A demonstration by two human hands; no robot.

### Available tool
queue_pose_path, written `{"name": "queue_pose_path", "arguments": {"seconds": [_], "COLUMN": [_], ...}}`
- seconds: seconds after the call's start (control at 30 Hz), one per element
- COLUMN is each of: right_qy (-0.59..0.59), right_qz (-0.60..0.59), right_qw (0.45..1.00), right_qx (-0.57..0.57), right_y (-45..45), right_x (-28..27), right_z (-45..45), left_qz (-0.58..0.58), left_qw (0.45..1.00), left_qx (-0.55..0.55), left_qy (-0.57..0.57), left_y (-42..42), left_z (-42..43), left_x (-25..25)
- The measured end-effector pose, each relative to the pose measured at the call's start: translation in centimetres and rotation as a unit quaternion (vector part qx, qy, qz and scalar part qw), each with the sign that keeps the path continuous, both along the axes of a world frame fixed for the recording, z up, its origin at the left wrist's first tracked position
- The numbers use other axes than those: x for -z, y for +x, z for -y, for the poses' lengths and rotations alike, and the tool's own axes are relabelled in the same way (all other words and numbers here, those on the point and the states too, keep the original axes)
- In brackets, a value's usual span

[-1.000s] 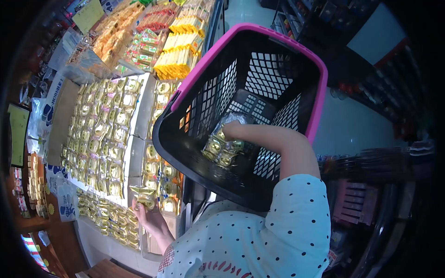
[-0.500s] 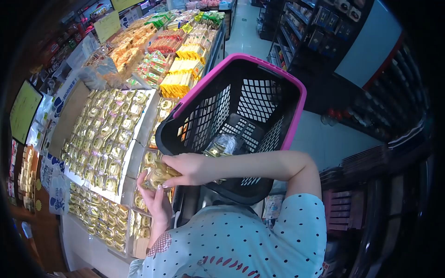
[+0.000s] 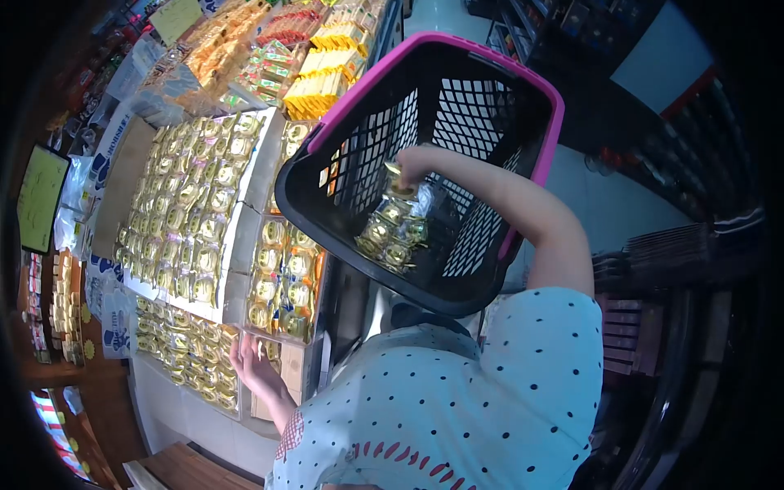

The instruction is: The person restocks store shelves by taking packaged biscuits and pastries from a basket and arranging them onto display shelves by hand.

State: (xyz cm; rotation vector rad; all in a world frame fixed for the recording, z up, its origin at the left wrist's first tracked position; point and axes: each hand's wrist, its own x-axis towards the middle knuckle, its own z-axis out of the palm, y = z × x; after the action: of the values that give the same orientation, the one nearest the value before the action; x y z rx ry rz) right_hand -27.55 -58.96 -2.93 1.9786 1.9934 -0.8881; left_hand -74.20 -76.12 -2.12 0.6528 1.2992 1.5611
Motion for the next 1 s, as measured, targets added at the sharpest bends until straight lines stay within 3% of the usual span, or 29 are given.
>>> {"name": "queue_pose_path", "arguments": {"seconds": [0.07,0.1,0.13,0.2,0.37,0.7,0.73,0.77,0.83,1.0], "right_qy": [-0.161,-0.169,-0.255,-0.304,-0.275,-0.070,-0.056,-0.033,-0.054,0.116], "right_qz": [-0.031,-0.059,-0.039,-0.097,-0.106,0.119,0.129,0.088,0.090,-0.010], "right_qw": [0.986,0.984,0.966,0.947,0.956,0.982,0.981,0.991,0.991,0.990], "right_qx": [0.018,0.010,0.009,0.039,-0.021,-0.128,-0.133,-0.097,-0.086,-0.084], "right_y": [0.2,0.3,0.5,1.6,-5.1,-9.1,-9.2,-10.8,-9.4,-5.3], "right_x": [5.2,8.0,13.2,24.8,25.3,26.4,25.2,17.8,16.2,10.6], "right_z": [-0.5,-0.2,-1.4,-3.0,-0.4,0.1,-0.7,-0.5,-2.2,-7.3], "left_qz": [0.012,0.028,0.022,0.018,0.015,0.030,0.017,0.027,0.000,-0.004], "left_qw": [0.999,0.998,0.998,0.995,0.982,0.978,0.979,0.976,0.980,0.983], "left_qx": [-0.015,-0.033,-0.036,-0.062,-0.117,-0.152,-0.142,-0.162,-0.139,-0.138], "left_qy": [-0.028,-0.052,-0.052,-0.075,-0.145,-0.139,-0.144,-0.143,-0.141,-0.120], "left_y": [-1.8,-2.6,-3.1,-3.6,-4.0,-7.1,-7.4,-7.8,-8.8,-12.2], "left_z": [1.2,1.7,2.2,3.3,5.2,8.0,8.1,8.3,8.8,9.5], "left_x": [1.8,2.4,2.7,3.0,1.9,3.2,3.3,3.4,3.5,4.0]}}
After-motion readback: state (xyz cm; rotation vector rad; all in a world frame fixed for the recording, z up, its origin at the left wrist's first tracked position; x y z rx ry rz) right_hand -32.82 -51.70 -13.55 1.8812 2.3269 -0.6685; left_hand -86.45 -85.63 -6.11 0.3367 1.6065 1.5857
